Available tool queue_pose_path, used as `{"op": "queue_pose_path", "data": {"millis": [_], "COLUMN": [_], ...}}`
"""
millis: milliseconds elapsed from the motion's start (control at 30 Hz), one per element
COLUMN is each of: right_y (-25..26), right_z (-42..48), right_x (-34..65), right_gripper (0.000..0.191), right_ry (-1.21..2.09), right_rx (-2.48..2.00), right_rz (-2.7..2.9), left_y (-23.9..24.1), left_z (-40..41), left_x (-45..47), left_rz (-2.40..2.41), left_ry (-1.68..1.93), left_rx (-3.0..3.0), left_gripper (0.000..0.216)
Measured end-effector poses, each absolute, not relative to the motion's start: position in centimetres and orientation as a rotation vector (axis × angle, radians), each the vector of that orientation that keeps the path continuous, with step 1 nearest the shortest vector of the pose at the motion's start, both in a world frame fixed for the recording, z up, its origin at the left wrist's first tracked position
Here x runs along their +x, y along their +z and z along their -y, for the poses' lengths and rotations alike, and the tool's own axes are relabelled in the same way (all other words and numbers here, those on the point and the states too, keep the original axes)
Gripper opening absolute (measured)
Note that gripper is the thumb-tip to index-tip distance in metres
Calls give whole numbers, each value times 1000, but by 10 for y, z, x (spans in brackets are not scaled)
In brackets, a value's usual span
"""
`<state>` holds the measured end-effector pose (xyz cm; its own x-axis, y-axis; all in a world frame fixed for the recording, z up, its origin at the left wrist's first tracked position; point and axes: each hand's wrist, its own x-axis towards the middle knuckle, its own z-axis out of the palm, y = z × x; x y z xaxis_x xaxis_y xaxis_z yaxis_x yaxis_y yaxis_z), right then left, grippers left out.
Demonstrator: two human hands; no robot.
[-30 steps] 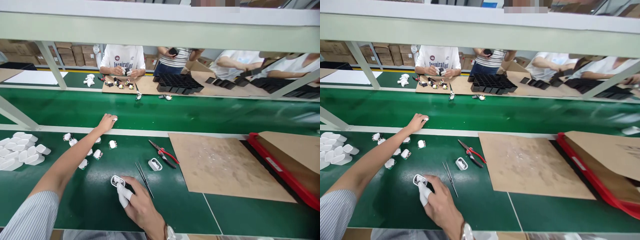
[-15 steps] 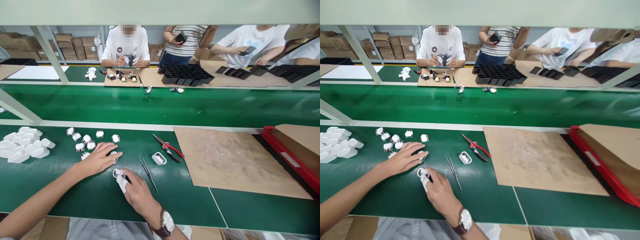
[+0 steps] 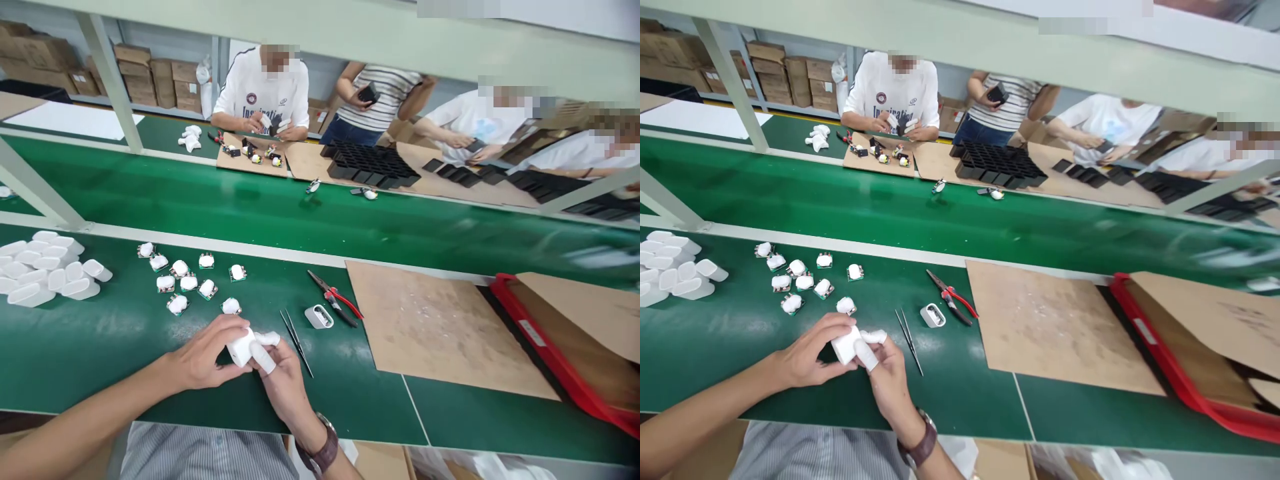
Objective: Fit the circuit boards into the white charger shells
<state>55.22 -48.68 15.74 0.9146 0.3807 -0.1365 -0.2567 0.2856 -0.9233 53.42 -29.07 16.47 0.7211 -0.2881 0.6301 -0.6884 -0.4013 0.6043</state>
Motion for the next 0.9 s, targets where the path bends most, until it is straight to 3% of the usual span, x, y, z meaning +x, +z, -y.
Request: {"op": "queue_pose_path", "data": {"millis": [200,600,900], "right_y": [173,176,188], "right_z": [470,466,464], "right_x": [545,543,546], "right_gripper": [30,28,40], "right_ry": [708,736,710], "right_rx": [-807,-824,-870], "right_rz": [-126,-135,-10], "left_y": [168,169,164], "left_z": [302,299,294], "left_x": [534,535,535], "left_rz": [600,576,457], "left_ry": [700,755,847], "left_rx": [1937,2014,2052], "left_gripper": [71,64,55]}}
